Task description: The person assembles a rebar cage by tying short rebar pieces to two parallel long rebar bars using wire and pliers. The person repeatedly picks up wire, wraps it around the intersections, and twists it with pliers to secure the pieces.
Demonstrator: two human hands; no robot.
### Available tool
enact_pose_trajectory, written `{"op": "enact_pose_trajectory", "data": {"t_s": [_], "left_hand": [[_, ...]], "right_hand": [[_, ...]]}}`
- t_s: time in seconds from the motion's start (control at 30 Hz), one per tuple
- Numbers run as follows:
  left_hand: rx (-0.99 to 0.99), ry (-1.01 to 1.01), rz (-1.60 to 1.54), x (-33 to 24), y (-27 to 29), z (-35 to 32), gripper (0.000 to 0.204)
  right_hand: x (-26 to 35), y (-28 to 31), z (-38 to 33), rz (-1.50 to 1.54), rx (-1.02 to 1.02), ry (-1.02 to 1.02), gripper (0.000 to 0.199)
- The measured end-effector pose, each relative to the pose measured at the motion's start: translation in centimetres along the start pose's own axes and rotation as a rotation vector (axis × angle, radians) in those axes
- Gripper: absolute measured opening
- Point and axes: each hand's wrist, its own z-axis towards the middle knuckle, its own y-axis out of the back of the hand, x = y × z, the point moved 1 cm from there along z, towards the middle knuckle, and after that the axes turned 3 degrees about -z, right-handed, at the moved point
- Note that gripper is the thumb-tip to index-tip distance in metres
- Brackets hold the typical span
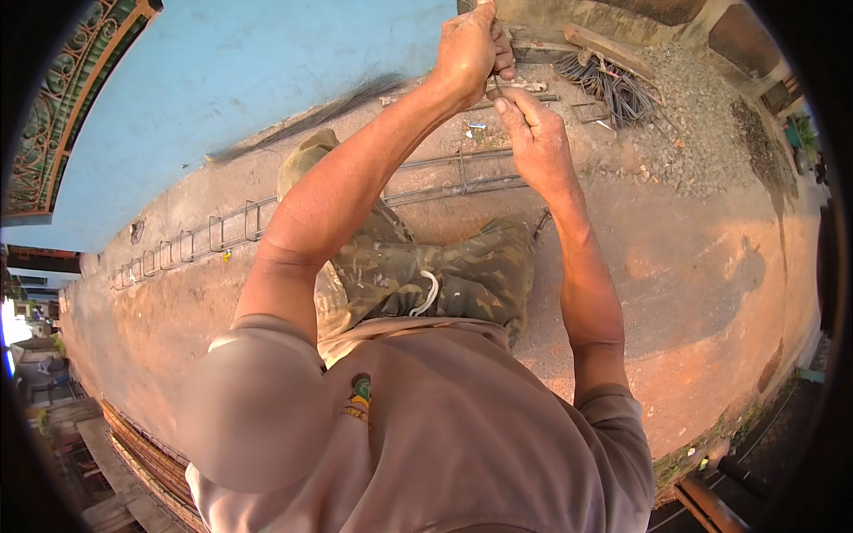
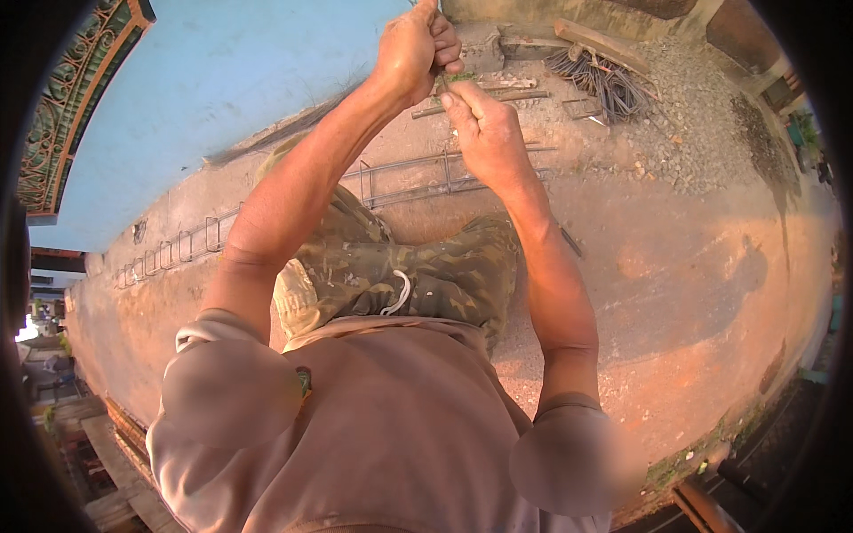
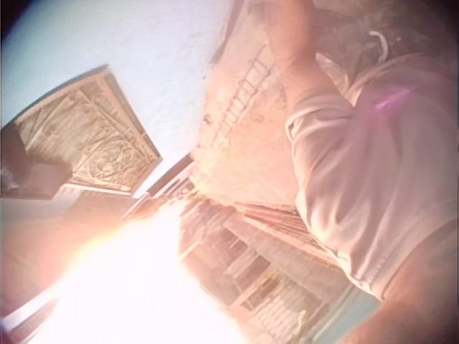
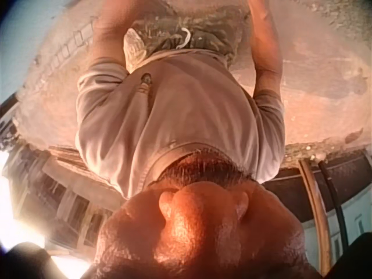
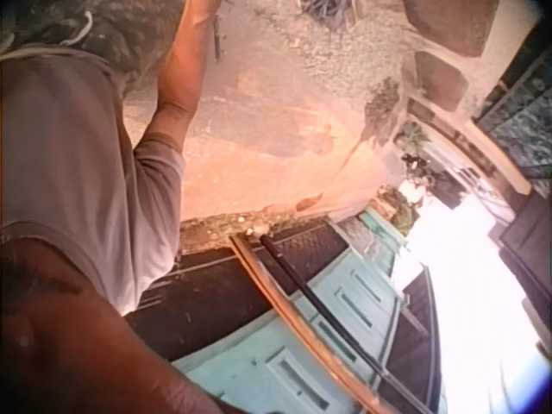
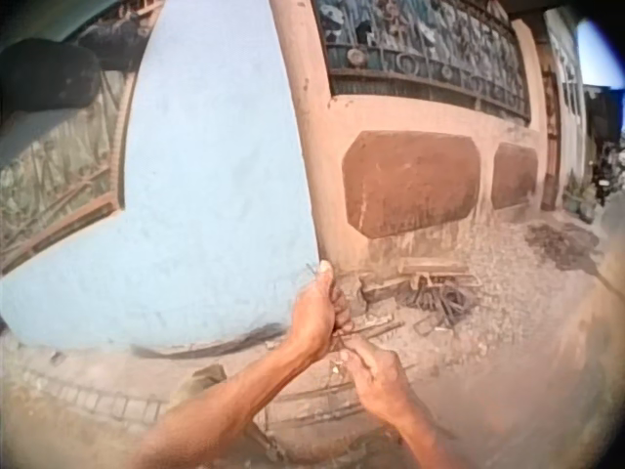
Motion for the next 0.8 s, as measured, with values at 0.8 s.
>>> {"op": "enact_pose_trajectory", "data": {"t_s": [0.8], "left_hand": [[0.014, 0.416, 1.617, 29.9, 37.0, 0.0, 0.051]], "right_hand": [[-41.9, -19.2, -12.0, 0.919, -0.327, -1.327, 0.013]]}}
